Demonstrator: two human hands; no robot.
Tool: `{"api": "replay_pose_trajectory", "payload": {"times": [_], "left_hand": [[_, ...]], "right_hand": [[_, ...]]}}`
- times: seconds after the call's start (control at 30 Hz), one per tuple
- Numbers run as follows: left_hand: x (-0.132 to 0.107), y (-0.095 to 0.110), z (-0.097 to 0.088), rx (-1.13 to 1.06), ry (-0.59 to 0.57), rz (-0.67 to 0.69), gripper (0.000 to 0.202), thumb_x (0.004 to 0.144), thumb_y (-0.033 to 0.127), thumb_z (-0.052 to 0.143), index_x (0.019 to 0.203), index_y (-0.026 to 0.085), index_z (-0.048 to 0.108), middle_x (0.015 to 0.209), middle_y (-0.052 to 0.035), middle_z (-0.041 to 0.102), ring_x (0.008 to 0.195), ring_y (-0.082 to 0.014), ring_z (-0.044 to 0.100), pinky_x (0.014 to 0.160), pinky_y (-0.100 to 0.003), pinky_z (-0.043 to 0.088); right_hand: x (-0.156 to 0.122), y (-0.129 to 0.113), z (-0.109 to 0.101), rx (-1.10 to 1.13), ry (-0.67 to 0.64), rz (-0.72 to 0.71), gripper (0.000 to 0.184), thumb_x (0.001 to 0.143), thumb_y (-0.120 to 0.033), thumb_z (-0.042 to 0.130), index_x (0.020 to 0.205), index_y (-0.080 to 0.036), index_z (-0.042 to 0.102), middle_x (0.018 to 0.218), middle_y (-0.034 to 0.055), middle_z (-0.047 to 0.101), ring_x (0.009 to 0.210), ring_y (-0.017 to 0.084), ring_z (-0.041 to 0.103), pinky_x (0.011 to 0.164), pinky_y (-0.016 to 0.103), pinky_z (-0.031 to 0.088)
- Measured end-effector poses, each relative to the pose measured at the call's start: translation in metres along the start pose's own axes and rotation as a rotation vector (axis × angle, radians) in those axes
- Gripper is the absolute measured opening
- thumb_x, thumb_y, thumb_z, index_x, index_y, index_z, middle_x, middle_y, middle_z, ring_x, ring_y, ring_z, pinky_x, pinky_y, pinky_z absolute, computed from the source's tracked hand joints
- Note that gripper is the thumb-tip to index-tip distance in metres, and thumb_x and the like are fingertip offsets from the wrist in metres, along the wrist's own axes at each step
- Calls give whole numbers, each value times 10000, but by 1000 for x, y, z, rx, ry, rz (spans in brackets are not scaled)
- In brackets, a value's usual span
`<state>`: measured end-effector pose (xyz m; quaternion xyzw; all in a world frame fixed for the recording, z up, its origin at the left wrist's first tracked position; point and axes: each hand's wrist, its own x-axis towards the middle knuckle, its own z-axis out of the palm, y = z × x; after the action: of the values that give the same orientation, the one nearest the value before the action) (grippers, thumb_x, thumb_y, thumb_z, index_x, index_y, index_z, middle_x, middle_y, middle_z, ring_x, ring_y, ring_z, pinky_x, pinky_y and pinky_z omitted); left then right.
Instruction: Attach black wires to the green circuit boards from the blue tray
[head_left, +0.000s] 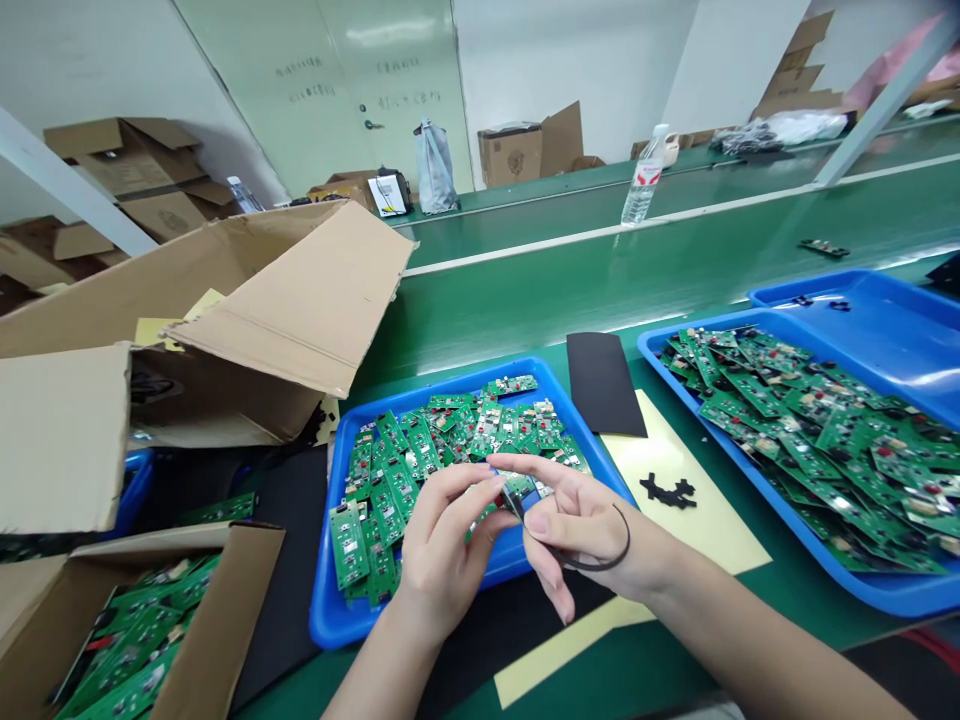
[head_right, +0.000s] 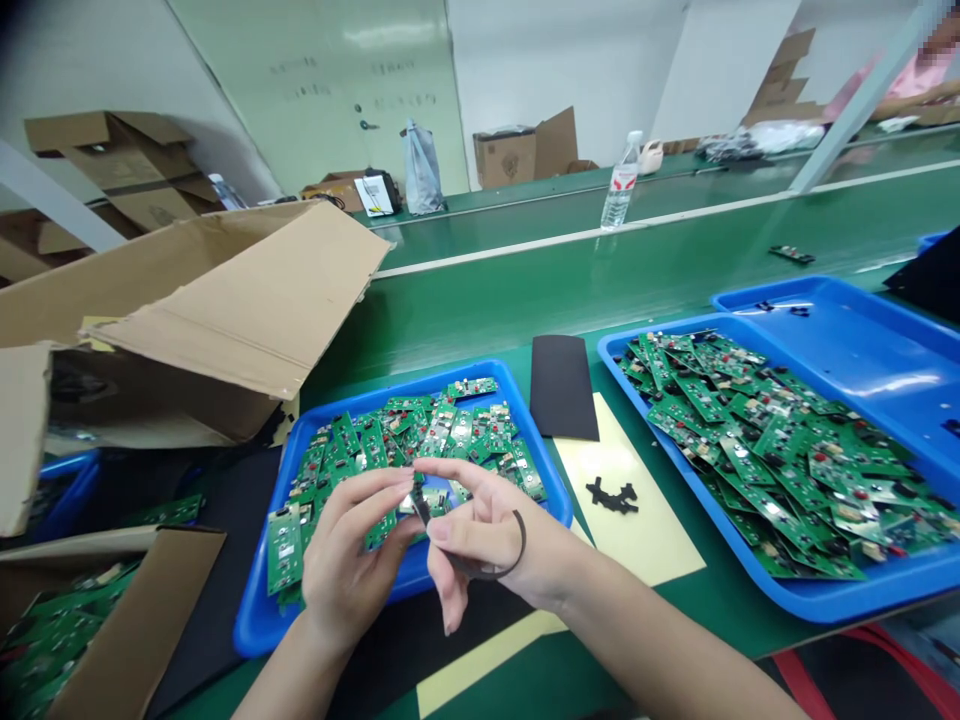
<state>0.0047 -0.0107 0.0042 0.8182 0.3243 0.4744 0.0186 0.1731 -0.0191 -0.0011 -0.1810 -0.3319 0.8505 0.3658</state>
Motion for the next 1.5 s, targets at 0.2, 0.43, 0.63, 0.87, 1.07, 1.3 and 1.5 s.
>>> {"api": "replay_pose_trajectory", "payload": {"times": [0.2,0.43,0.63,0.87,1.07,1.3,1.5], "left_hand": [[2,3,-1,-30,-11,-42,202,854,216,578,1054,218,548,934,-55,638,844,-172,642,707,-290,547],[2,0,-2,-235,-42,-13,221,828,219,617,1039,179,566,899,-67,653,852,-173,645,708,-289,564],[0,1,-2,-333,-74,-85,242,828,260,616,1057,190,579,907,-79,655,860,-183,632,714,-305,553],[-2,1,-1,-312,-45,-154,234,837,254,607,1064,202,577,941,-84,647,878,-197,628,745,-339,545],[4,0,-3,-201,-53,-24,261,807,174,641,1060,196,579,948,-64,640,884,-170,640,732,-279,551],[0,1,-3,-429,-14,-216,274,794,230,658,1061,209,599,916,-68,637,858,-183,620,692,-300,568],[-2,9,3,-744,2,-417,275,790,199,656,1056,250,606,955,-54,603,895,-184,629,699,-288,573]], "right_hand": [[1,0,-3,26,-16,12,762,794,-327,684,1397,-170,244,559,-39,667,458,136,654,424,188,499],[2,3,-12,47,-87,67,800,757,-345,727,1386,-156,270,549,-28,668,466,163,664,418,212,521],[0,-1,-9,-17,-74,10,699,785,-330,697,1346,-155,320,581,-31,679,496,143,678,463,195,529],[-3,-4,0,-117,38,-113,467,786,-260,693,1175,-154,456,625,-25,699,555,117,692,551,199,548],[-1,-6,-2,-208,163,-63,295,745,-303,721,888,-150,513,584,-11,691,519,126,682,495,194,530],[-6,-7,1,-407,225,-210,184,778,-284,681,886,-146,623,624,-5,677,571,118,673,585,240,567],[-10,-8,8,-905,309,-550,65,825,-173,585,772,-167,622,629,4,665,565,102,628,553,192,517]]}}
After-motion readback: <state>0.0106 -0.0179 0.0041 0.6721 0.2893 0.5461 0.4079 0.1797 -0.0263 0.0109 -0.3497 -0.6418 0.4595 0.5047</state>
